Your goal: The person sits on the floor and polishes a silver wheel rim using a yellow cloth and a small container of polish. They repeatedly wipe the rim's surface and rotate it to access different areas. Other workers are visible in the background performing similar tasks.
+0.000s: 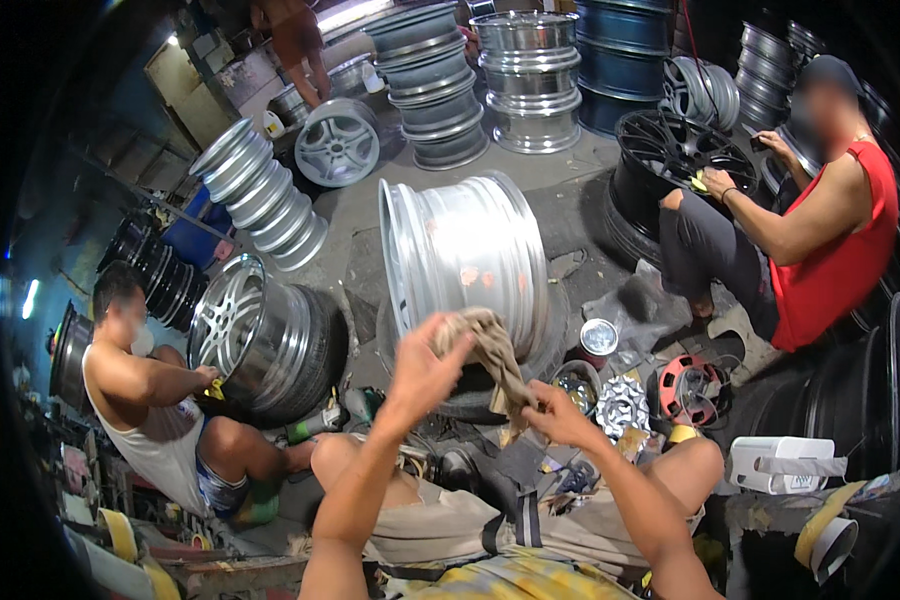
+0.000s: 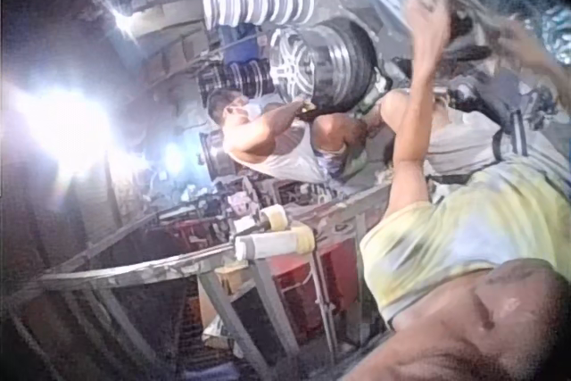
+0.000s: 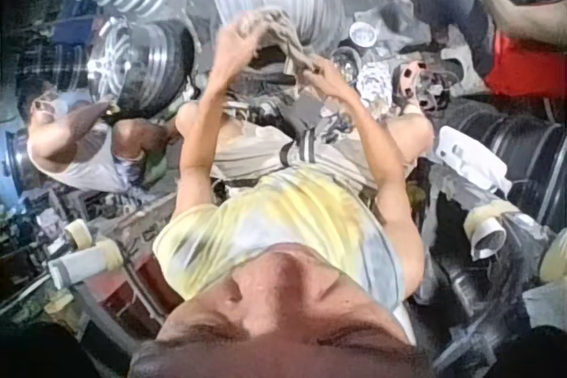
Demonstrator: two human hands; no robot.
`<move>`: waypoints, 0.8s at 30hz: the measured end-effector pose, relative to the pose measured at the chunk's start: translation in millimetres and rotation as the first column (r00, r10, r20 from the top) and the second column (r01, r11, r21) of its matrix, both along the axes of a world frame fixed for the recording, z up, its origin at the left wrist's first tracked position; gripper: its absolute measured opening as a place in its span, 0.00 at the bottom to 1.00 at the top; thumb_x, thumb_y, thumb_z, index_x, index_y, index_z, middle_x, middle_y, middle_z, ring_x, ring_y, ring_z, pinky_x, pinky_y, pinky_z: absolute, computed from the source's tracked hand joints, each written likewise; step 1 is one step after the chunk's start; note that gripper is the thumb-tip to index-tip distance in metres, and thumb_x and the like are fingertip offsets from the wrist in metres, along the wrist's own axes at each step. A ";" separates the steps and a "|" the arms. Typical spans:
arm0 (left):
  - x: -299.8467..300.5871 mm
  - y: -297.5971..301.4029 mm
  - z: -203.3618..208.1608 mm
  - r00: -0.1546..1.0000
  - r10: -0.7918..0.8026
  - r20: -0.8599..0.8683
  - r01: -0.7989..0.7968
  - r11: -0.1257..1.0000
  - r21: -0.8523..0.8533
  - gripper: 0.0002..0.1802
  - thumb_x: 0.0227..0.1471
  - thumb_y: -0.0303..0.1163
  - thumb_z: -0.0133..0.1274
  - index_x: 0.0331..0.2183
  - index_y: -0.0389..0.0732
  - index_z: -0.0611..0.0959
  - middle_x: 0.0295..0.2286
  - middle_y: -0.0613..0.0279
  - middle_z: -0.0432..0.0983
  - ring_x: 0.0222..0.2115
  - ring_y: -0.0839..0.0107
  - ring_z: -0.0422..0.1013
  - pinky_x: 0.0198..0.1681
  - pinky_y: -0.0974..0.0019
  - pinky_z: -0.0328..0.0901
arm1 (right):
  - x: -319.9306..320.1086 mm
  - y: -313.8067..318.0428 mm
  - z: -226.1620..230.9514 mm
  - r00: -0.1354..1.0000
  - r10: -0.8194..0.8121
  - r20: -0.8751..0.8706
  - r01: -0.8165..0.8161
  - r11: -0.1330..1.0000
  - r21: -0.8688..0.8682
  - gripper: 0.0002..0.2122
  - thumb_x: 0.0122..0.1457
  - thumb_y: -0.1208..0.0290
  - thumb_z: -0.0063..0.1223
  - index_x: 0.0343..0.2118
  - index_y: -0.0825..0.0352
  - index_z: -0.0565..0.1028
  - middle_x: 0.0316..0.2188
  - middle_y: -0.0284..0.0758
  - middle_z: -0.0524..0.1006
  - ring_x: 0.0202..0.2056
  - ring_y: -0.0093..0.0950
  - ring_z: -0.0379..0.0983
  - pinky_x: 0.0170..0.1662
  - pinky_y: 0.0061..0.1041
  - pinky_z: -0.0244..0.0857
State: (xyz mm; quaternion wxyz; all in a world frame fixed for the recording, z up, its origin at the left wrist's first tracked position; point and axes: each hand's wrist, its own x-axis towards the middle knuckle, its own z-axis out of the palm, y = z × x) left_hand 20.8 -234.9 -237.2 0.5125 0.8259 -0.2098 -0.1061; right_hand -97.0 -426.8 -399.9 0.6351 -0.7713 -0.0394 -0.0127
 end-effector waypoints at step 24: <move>-26.6 17.3 -153.9 0.600 -0.762 -0.243 0.776 0.628 -0.051 0.20 0.55 0.35 0.59 0.48 0.38 0.78 0.40 0.56 0.74 0.43 0.64 0.70 0.50 0.64 0.64 | -1.9 -5.1 38.7 0.970 0.176 -0.166 -0.225 0.909 -0.351 0.23 0.63 0.56 0.44 0.28 0.78 0.75 0.18 0.45 0.74 0.21 0.34 0.67 0.32 0.33 0.67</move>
